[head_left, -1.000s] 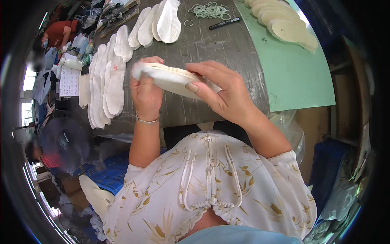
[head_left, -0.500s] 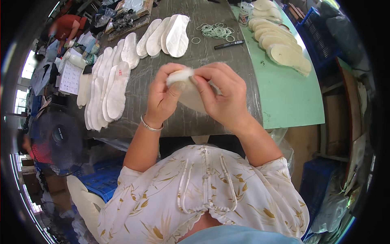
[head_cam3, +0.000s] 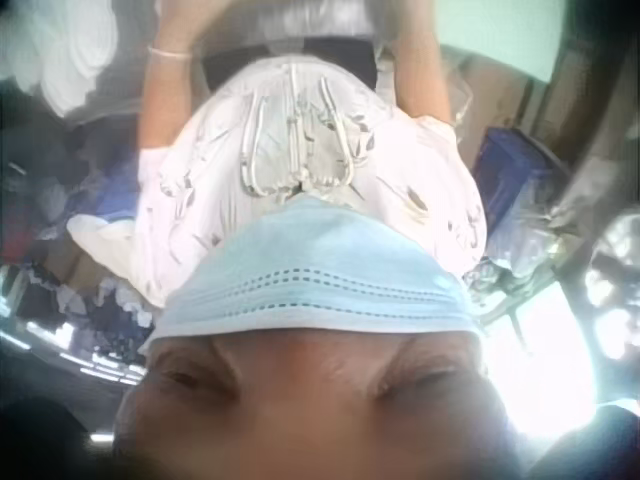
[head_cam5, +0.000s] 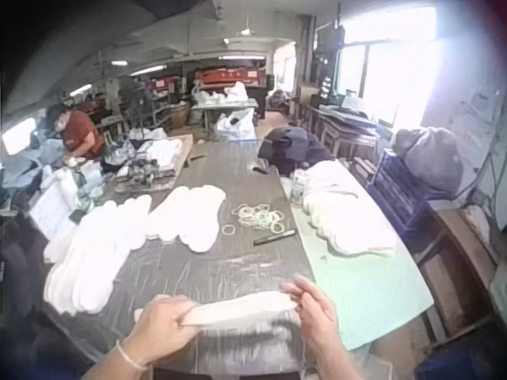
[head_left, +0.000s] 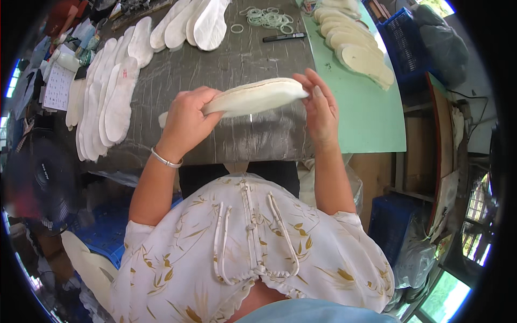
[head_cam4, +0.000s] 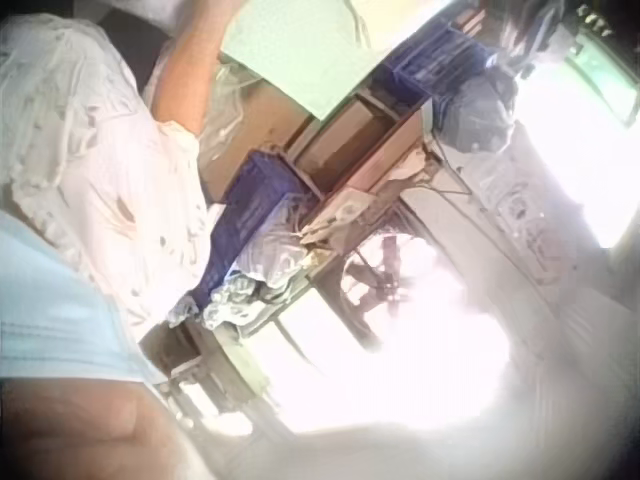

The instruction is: Assemble shoe insoles by aligning and folding components.

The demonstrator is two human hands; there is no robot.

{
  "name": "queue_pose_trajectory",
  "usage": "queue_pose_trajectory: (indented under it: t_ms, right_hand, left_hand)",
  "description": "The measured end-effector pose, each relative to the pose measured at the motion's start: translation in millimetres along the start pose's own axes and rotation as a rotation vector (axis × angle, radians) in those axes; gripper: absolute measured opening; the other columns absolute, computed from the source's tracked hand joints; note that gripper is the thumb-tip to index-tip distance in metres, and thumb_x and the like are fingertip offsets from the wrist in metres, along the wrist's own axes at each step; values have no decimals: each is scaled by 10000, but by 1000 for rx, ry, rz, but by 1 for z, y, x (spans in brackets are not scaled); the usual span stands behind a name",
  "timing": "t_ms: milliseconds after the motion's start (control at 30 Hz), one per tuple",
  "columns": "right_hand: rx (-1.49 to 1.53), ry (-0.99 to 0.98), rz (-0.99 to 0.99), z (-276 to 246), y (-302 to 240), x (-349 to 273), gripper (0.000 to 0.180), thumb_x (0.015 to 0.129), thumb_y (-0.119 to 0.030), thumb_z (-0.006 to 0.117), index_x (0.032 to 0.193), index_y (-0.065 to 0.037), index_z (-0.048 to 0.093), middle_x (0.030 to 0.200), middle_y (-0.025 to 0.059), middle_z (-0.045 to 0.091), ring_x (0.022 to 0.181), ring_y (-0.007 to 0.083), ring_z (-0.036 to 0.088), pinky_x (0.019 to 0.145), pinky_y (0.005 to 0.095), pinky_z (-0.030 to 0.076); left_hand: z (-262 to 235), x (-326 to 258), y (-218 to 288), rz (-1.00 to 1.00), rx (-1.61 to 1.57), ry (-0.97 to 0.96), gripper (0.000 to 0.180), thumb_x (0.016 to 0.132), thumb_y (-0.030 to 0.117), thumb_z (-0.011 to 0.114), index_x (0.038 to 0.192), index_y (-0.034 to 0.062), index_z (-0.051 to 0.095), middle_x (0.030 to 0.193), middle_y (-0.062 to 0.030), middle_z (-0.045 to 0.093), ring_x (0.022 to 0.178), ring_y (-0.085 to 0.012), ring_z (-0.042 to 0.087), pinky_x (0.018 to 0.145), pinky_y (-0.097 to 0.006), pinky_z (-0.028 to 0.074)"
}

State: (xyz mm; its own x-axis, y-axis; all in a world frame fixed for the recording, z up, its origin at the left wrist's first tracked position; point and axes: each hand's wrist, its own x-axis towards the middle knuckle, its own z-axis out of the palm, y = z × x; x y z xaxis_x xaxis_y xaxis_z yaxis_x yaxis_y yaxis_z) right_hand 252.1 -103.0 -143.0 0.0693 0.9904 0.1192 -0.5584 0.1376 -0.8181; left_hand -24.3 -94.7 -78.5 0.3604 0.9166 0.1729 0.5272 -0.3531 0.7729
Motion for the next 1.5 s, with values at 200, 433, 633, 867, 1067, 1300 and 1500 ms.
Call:
queue_pose_trajectory:
  t_ms: [200, 433, 633, 867, 1067, 1300, 1500]
  right_hand:
    - [-885, -313, -202, 15, -6, -13, 306, 842, -68, 691, 1146, -41, 667, 1135, 116, 656, 1020, 216, 624, 907, 333, 486]
    - [-1161, -484, -431, 23, 21, -9, 204, 781, -89, 735, 980, -52, 715, 918, 84, 685, 834, 263, 625, 736, 358, 492]
    - [-1115, -471, -397, 29, 31, -10, 112, 778, -22, 713, 886, -45, 702, 846, 72, 671, 741, 243, 591, 681, 336, 481]
    - [-1235, -562, -416, 33, 20, -11, 119, 771, -17, 709, 888, -38, 693, 880, 64, 671, 790, 239, 608, 737, 335, 464]
    - [-1284, -556, -315, 59, 20, -9, 208, 781, -77, 718, 982, -27, 696, 934, 87, 678, 834, 253, 616, 786, 348, 458]
    - [-1514, -657, -431, 118, 60, -13, 147, 779, -143, 727, 907, -76, 702, 873, 34, 668, 814, 236, 617, 792, 371, 450]
    - [-1503, -648, -378, 124, 68, -10, 57, 791, -122, 702, 837, -92, 716, 805, 19, 674, 753, 227, 624, 764, 359, 448]
  left_hand:
    - [22, -14, -26, 98, 364, -78, 153, 792, 72, 653, 943, 69, 675, 854, -62, 652, 794, -255, 609, 824, -359, 403]
    - [38, -24, -43, 128, 367, -125, 174, 786, 46, 618, 949, 83, 667, 838, -63, 632, 793, -267, 592, 820, -366, 400]
    - [28, -32, -44, 45, 354, -124, 486, 745, 235, 766, 1177, 81, 604, 973, -81, 656, 941, -270, 608, 906, -400, 396]
    - [-17, -65, -85, -7, 362, -8, 579, 741, 338, 782, 1230, 93, 595, 1244, -86, 601, 1182, -262, 542, 1106, -488, 265]
    - [-9, -80, -117, -76, -100, 102, 192, 802, 95, 693, 992, 82, 719, 972, -52, 694, 913, -223, 635, 953, -372, 427]
    - [-4, -79, -125, -15, -153, 163, 182, 800, 70, 676, 979, 72, 716, 935, -55, 688, 847, -228, 644, 788, -318, 493]
    - [-3, -83, -122, 21, -224, 166, 169, 826, 134, 698, 974, 52, 700, 924, -68, 680, 861, -247, 633, 774, -338, 485]
